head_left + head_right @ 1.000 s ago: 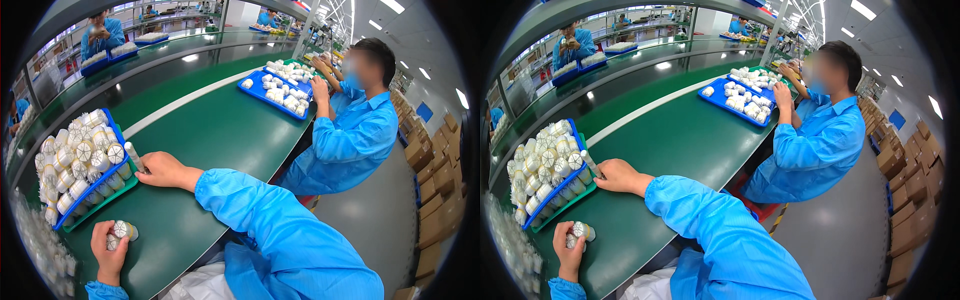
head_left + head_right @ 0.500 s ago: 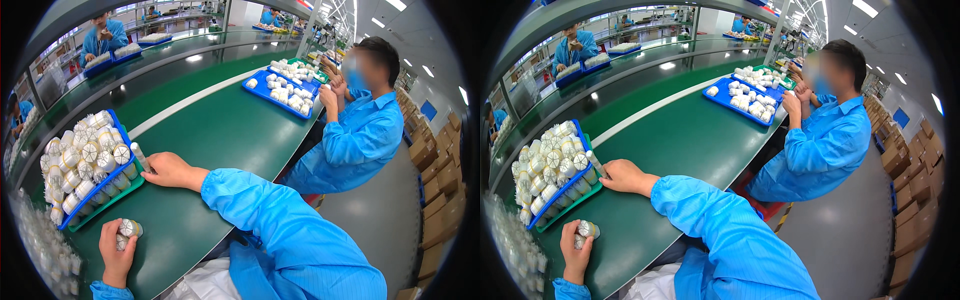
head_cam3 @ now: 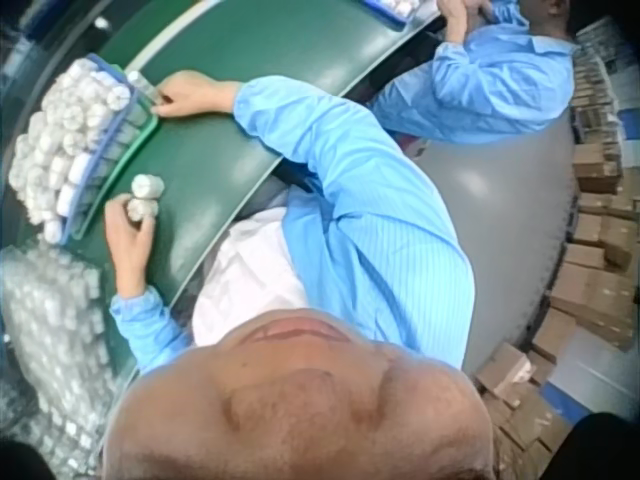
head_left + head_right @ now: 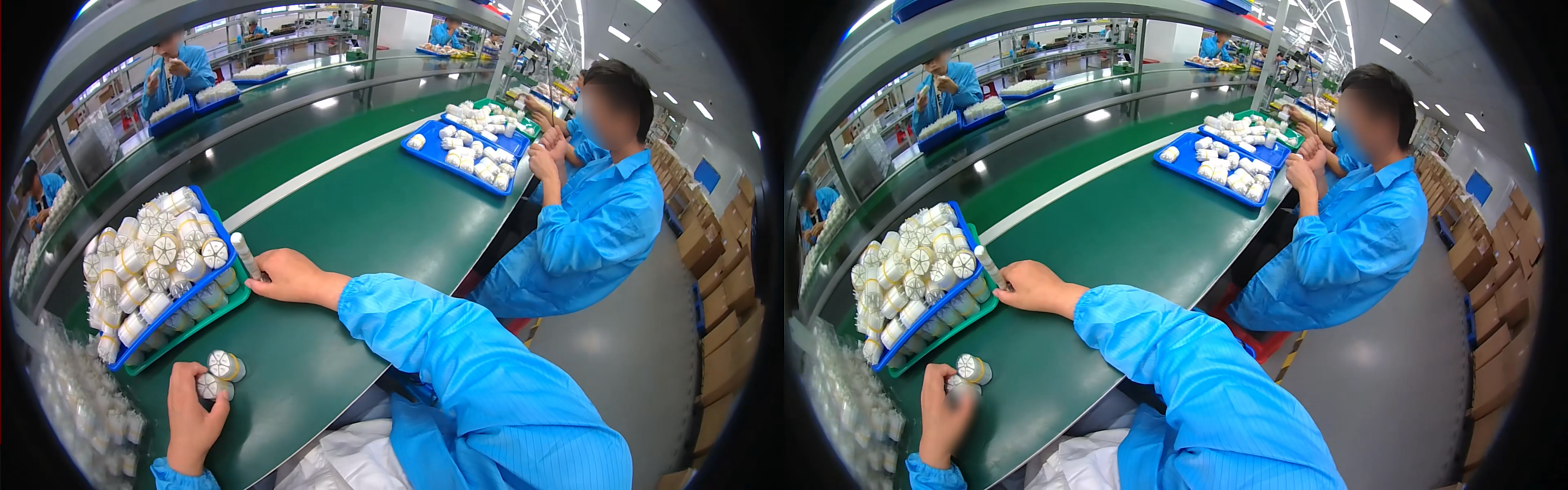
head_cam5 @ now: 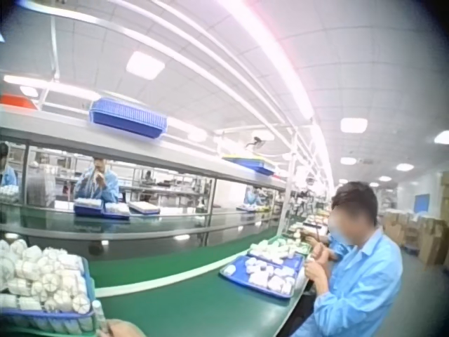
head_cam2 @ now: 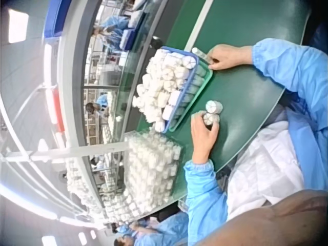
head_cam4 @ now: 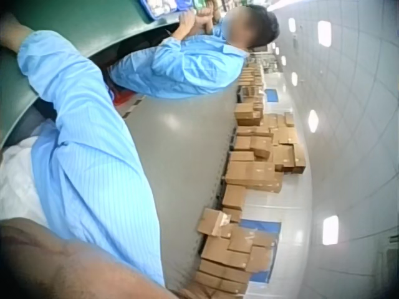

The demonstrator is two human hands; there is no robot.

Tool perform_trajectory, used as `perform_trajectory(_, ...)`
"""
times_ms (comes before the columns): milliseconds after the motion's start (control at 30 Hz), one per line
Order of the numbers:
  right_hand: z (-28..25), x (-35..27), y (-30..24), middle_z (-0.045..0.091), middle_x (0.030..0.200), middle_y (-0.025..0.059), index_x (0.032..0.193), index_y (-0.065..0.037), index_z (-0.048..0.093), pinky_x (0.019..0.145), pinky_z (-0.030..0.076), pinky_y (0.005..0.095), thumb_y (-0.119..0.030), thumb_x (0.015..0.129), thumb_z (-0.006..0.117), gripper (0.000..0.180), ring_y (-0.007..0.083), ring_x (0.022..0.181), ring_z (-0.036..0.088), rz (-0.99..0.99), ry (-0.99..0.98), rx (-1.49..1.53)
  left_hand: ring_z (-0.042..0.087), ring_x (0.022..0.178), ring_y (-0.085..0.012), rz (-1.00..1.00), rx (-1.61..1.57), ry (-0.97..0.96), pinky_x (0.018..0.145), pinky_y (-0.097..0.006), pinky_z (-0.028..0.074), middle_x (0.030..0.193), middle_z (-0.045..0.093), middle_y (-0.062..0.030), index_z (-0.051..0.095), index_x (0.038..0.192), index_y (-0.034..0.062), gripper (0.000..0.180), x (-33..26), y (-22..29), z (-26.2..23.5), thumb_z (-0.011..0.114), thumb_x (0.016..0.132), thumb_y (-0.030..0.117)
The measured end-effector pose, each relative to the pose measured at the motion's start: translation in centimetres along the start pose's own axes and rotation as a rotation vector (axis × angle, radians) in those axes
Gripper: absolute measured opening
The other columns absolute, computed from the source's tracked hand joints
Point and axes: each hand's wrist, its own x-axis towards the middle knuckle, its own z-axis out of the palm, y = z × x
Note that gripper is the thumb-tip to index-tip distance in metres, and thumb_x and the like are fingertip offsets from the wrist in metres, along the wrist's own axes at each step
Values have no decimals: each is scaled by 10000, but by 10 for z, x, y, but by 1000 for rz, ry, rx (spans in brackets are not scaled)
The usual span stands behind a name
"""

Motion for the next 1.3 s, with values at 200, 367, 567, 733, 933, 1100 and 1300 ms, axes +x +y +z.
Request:
perform_trajectory(200, -2, -2, 2, 681, 794, 170, 795, -30, 668, 705, 525, 488, -316, 877, 689, 298, 378, 770, 666, -23, 8, -29, 561, 814, -255, -46, -122, -22, 719, -342, 466, 912, 518, -94, 552, 998, 34, 469, 5, -4, 2, 831, 622, 61)
perform_trajectory(367, 16, 4, -16, 687, 805, 200, 798, -28, 679, 743, 546, 495, -319, 852, 693, 297, 415, 793, 672, -99, -49, -28, 572, 845, -220, 9, -280, 5, 732, -313, 478, 951, 562, -73, 589, 985, 42, 549, -11, -31, 7, 939, 604, 223)
perform_trajectory(567, 0, -20, -19, 724, 775, 103, 912, -40, 753, 619, 548, 396, -284, 900, 751, 244, 214, 663, 683, 87, 45, 193, 617, 960, -266, 156, -343, -21, 840, -355, 514, 1051, 614, -109, 638, 1080, 49, 510, 0, -27, 19, 933, 686, 180)
perform_trajectory(733, -8, -18, -76, 642, 744, 11, 923, -9, 728, 439, 402, 199, -183, 970, 701, 183, 52, 527, 543, 190, 97, 694, 620, 923, -212, 54, -386, -26, 768, -322, 516, 1071, 634, -75, 661, 1115, 59, 488, -10, -32, 11, 923, 729, 203)
perform_trajectory(933, 7, -42, -126, 679, 848, 54, 909, -10, 729, 483, 428, 225, -51, 896, 760, 53, 81, 598, 582, -4, -110, 748, 611, 887, -183, 17, -333, 68, 740, -306, 510, 1053, 630, -67, 636, 1137, 48, 550, -24, -33, 10, 939, 707, 210)
perform_trajectory(1100, 33, -54, -127, 688, 834, 64, 844, -13, 724, 622, 490, 304, -74, 833, 835, 127, 150, 738, 632, -98, -224, 558, 604, 846, -189, 127, -340, -14, 719, -313, 511, 1011, 627, -59, 636, 1129, 54, 574, -34, -31, 0, 952, 689, 244)
perform_trajectory(1300, 49, -69, -128, 689, 817, 80, 785, -34, 687, 615, 523, 319, -83, 797, 860, 180, 200, 717, 666, -444, -112, 310, 614, 843, -227, 157, -299, -12, 698, -329, 512, 994, 631, -80, 648, 1118, 58, 556, -47, -28, -3, 944, 690, 257)
